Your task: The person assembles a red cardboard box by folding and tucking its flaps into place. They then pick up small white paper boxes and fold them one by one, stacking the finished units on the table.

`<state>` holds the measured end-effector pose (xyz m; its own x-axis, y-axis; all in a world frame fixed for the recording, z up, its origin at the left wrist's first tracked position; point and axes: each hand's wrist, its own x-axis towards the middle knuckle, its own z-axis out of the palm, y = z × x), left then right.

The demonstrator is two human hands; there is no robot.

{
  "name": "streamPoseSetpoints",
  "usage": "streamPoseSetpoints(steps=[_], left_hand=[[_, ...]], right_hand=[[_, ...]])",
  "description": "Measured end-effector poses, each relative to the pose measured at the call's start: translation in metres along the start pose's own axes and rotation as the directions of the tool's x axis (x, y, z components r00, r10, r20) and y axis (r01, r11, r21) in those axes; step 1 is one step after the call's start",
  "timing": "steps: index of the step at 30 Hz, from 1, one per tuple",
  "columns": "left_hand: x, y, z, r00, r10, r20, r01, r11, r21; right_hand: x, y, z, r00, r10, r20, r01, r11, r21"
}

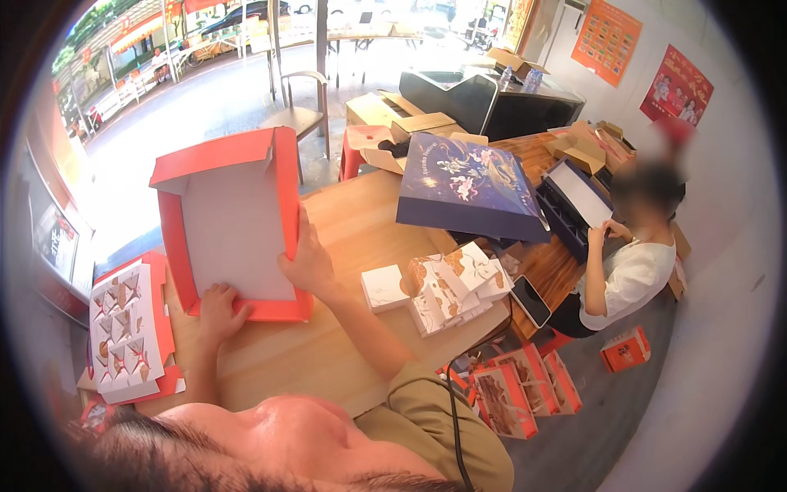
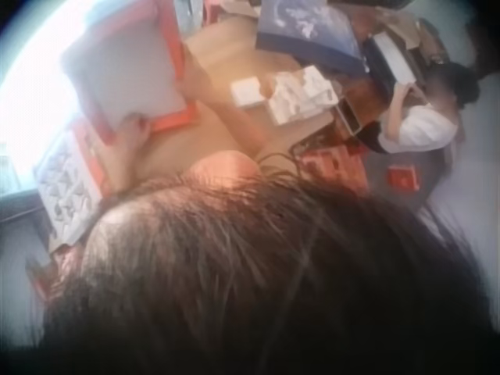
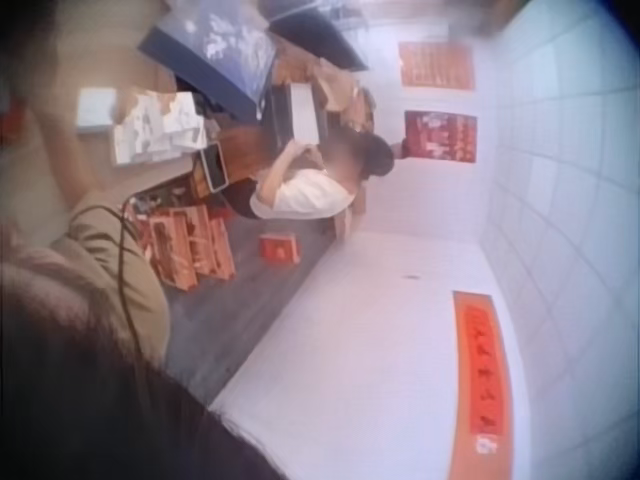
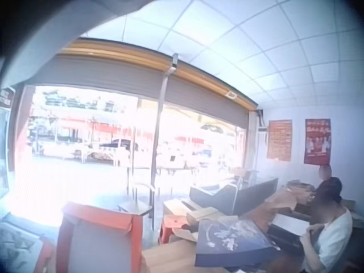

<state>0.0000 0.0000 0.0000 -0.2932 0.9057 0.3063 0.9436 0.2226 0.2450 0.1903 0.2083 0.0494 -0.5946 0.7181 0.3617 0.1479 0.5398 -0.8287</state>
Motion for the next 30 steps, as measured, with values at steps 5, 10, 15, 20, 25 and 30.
streamPoseSetpoints(steps=[5, 10, 15, 20, 25, 30], left_hand=[[-0.011, 0.008, 0.006, 1.000, 0.006, 0.019, -0.006, 1.000, 0.012], [-0.006, 0.005, -0.001, 1.000, 0.024, -0.001, -0.024, 0.999, -0.040], [-0.003, 0.002, 0.006, 0.987, 0.159, -0.034, -0.161, 0.984, -0.074], [-0.006, 0.008, 0.007, 0.986, 0.166, -0.021, -0.166, 0.986, -0.025], [-0.006, 0.007, 0.015, 0.990, 0.139, 0.007, -0.139, 0.990, 0.009], [-0.005, 0.019, 0.007, 0.996, 0.075, 0.048, -0.078, 0.995, 0.061]], right_hand=[[-0.009, 0.011, -0.001, 1.000, -0.021, -0.009, 0.021, 1.000, 0.007], [-0.003, -0.002, -0.002, 0.998, 0.050, 0.040, -0.053, 0.996, 0.070], [-0.001, -0.002, -0.001, 0.999, 0.030, 0.022, -0.031, 0.997, 0.072], [0.000, 0.001, 0.003, 0.999, 0.039, 0.021, -0.040, 0.998, 0.051], [-0.001, 0.002, 0.003, 1.000, 0.030, 0.003, -0.030, 0.998, 0.050], [-0.002, 0.001, 0.007, 0.997, 0.069, 0.045, -0.071, 0.996, 0.052]])
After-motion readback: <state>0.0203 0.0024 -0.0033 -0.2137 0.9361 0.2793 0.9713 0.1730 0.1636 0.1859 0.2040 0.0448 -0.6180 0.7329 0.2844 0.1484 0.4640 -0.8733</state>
